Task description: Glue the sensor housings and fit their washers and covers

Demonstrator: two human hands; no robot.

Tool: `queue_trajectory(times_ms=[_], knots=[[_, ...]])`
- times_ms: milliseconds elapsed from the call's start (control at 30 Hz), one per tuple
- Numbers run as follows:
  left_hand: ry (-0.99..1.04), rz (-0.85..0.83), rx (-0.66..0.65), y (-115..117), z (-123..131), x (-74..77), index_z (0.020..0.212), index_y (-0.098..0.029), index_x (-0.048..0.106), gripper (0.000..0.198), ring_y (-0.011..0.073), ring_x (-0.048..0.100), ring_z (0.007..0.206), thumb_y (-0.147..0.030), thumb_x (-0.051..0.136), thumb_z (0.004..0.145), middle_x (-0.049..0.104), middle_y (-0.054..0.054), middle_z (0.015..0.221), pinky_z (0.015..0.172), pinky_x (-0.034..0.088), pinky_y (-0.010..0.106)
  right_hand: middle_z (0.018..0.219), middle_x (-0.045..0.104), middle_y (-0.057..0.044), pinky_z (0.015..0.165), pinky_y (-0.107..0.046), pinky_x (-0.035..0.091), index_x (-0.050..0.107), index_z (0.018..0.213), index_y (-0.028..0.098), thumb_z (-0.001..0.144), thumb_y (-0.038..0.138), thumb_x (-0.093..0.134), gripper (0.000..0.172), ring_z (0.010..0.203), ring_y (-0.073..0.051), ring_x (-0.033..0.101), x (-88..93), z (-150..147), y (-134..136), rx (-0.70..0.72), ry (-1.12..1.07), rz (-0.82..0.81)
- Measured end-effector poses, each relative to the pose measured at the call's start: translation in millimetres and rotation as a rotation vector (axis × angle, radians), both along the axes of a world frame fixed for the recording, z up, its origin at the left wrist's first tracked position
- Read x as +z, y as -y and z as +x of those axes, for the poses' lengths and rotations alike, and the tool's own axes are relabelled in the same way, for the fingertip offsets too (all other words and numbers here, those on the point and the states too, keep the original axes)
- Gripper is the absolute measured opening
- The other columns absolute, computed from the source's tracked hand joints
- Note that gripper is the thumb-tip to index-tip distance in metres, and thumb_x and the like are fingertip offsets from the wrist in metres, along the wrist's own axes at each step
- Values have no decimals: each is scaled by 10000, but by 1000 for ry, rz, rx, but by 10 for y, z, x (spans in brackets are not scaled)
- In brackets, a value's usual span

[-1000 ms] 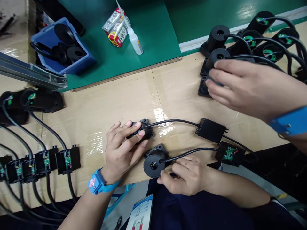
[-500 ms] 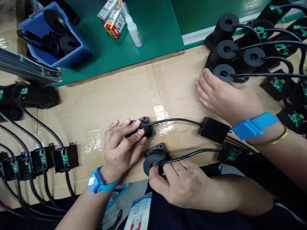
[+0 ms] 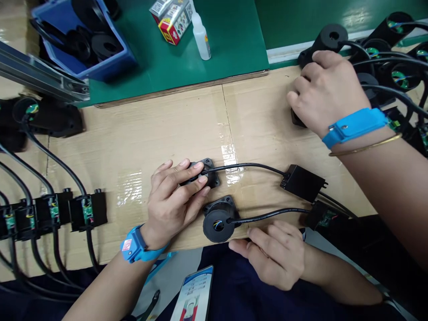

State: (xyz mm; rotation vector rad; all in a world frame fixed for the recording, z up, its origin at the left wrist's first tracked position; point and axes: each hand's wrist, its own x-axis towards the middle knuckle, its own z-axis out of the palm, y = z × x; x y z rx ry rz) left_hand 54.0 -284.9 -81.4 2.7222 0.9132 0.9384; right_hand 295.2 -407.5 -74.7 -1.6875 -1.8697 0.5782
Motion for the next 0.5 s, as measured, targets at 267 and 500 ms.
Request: queue_trajectory(times_ms=[267,500], knots=[[8,18,0,-8,10,-3,1133,-263,641,318,275,683,1229,-169,782,863,741,58,1228,1107,508,524,1237,696,-51,847,-328,583,672,1148,250,1027,370,608,182,916,-145,654,-51,-162,219,238,59,299],[5,14,0,-7,19,14,1130,-266,639,319,279,690,1214,-155,773,863,745,67,1225,1095,509,523,975,768,28,560,-310,392,631,826,235,878,276,778,160,623,-124,502,117,-189,90,306,328,659]])
